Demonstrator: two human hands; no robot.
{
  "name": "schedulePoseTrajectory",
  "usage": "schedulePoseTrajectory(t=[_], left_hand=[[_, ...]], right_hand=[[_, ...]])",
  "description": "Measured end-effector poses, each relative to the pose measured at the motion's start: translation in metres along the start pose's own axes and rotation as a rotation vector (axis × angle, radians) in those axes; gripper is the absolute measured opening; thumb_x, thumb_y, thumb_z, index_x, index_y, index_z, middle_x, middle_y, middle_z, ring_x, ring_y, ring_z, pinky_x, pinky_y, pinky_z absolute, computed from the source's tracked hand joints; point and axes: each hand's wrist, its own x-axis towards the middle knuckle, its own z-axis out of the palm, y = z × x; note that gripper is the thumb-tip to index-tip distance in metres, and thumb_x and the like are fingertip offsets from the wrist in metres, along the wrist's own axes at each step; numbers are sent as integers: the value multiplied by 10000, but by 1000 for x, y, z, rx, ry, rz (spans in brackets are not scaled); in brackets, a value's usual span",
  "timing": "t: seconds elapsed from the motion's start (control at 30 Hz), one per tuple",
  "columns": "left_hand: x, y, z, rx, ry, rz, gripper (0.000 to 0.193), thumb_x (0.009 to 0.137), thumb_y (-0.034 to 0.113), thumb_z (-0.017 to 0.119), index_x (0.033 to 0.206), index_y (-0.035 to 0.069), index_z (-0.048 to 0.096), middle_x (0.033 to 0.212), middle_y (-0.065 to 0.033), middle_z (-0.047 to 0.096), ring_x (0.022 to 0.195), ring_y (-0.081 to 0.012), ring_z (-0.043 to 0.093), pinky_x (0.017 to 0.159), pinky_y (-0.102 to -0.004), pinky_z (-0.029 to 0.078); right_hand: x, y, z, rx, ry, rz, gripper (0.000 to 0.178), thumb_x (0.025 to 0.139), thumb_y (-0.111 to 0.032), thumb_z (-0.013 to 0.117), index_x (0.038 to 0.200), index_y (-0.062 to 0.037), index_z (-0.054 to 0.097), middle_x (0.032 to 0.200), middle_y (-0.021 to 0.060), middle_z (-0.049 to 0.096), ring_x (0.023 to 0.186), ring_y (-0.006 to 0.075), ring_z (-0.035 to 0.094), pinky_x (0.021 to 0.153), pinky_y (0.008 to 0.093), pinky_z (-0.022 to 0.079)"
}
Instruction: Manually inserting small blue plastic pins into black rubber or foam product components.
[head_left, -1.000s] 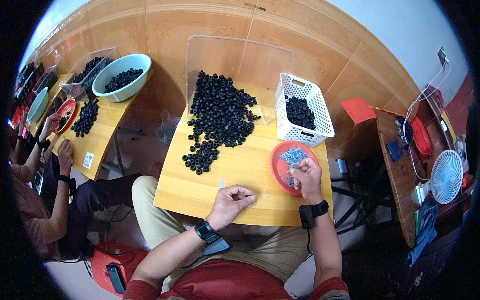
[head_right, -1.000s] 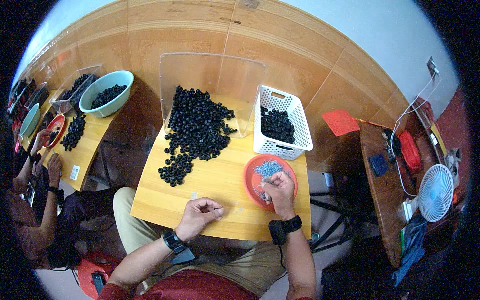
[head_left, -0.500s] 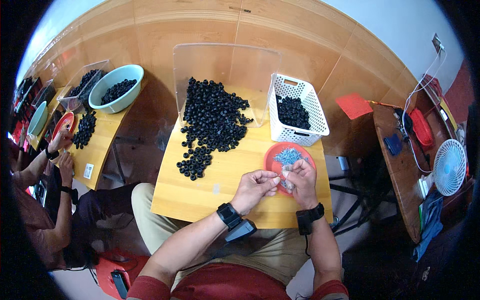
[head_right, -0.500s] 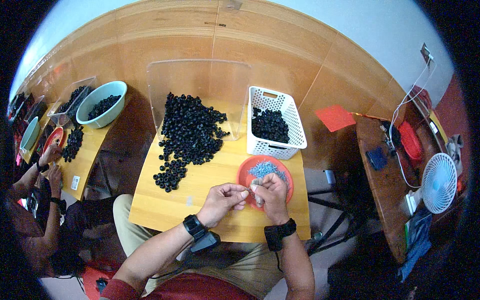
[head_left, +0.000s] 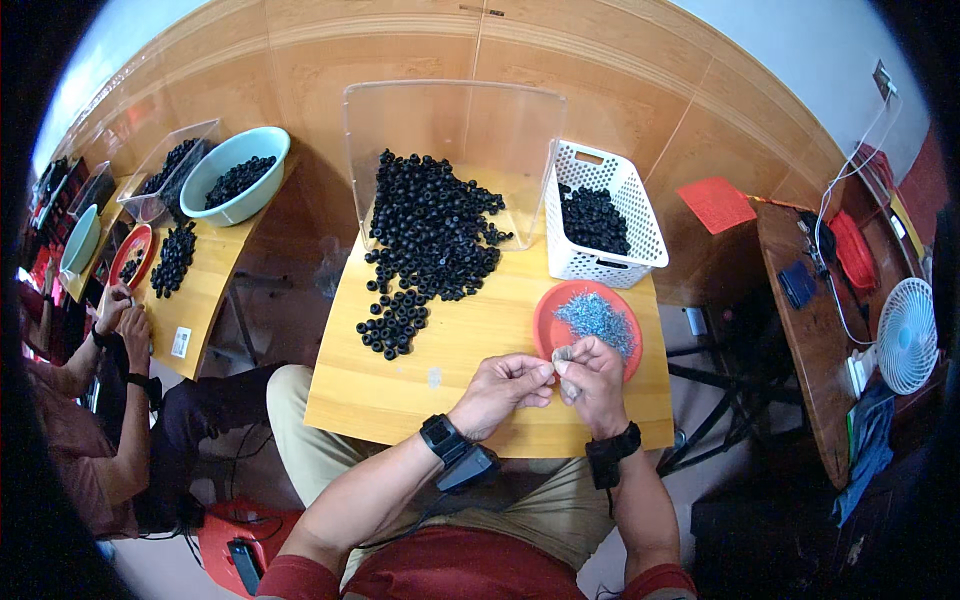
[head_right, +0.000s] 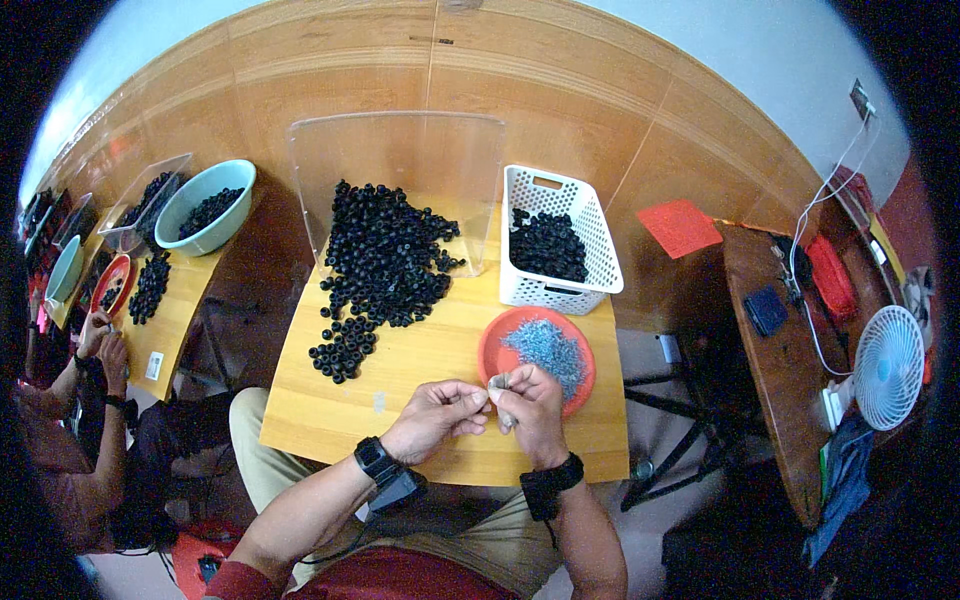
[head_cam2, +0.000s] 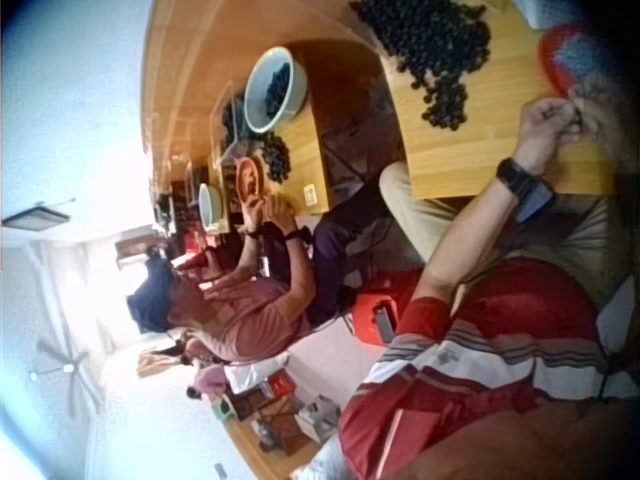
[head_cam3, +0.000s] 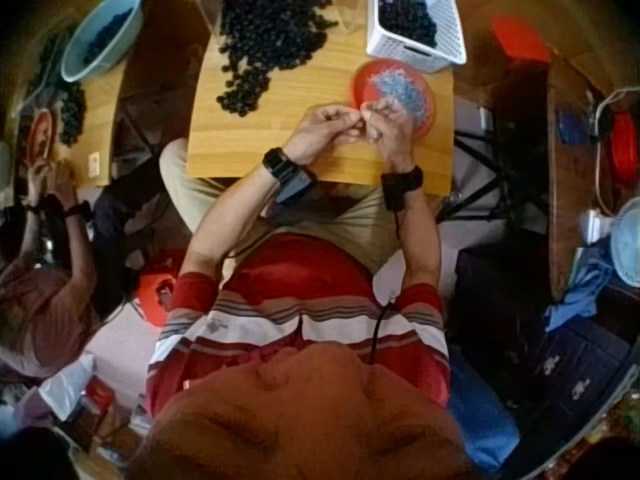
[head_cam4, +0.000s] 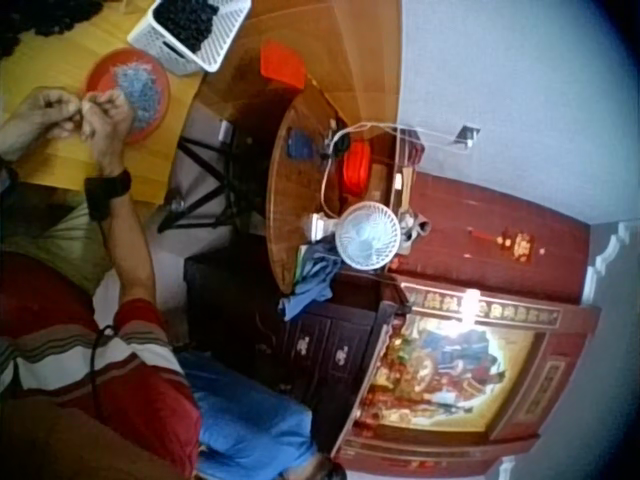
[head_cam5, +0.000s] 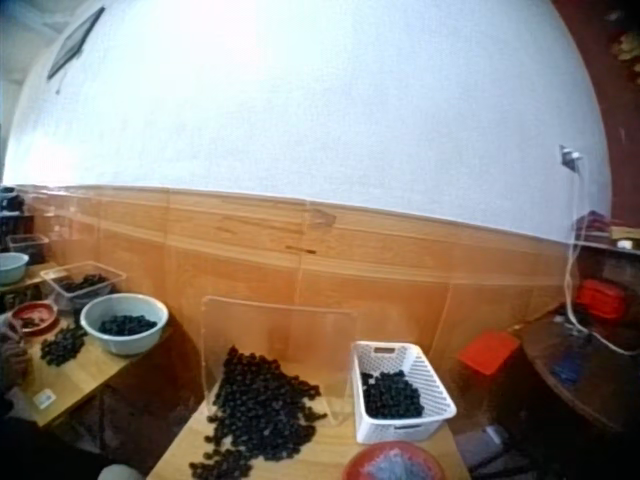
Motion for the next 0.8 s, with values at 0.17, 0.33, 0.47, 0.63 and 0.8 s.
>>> schedulePoseTrajectory(t=[0.17, 0.33, 0.47, 0.63, 0.8], left_hand=[[-6, -2, -7, -8, 23, 9, 221, 966, 191, 620, 1085, 6, 649, 976, -58, 684, 824, -120, 660, 756, -252, 571], [-16, -1, -14, 2, 0, 19, 222, 963, 200, 625, 1073, 10, 658, 967, -60, 687, 825, -123, 660, 749, -250, 567], [-22, 1, -18, -48, -42, -2, 221, 960, 208, 628, 1062, 16, 666, 957, -60, 691, 821, -123, 660, 742, -249, 562], [-36, 15, -15, -69, -30, -5, 223, 940, 215, 658, 1045, 18, 674, 925, -57, 695, 789, -124, 661, 721, -241, 560], [-43, 15, -23, 61, 90, 12, 189, 925, 148, 680, 1036, -6, 682, 916, -64, 700, 784, -105, 646, 740, -235, 551]], right_hand=[[-6, 5, 2, -199, -142, -34, 141, 906, -12, 600, 1035, 39, 626, 905, 72, 624, 572, 86, 547, 495, 232, 469], [-7, 7, 6, -334, -263, -160, 128, 961, -42, 563, 1017, 53, 629, 991, 70, 596, 612, 84, 571, 535, 235, 516], [-8, 9, 13, -326, -270, -146, 113, 969, -63, 564, 1003, 35, 610, 944, 62, 605, 613, 78, 571, 541, 240, 527], [-11, 9, 24, -312, -252, -92, 118, 982, -109, 562, 994, 5, 589, 770, 26, 596, 619, 76, 572, 549, 250, 531], [-11, 6, 34, -187, -196, -56, 122, 975, -110, 577, 979, 9, 599, 758, 25, 596, 611, 83, 573, 553, 258, 527]])
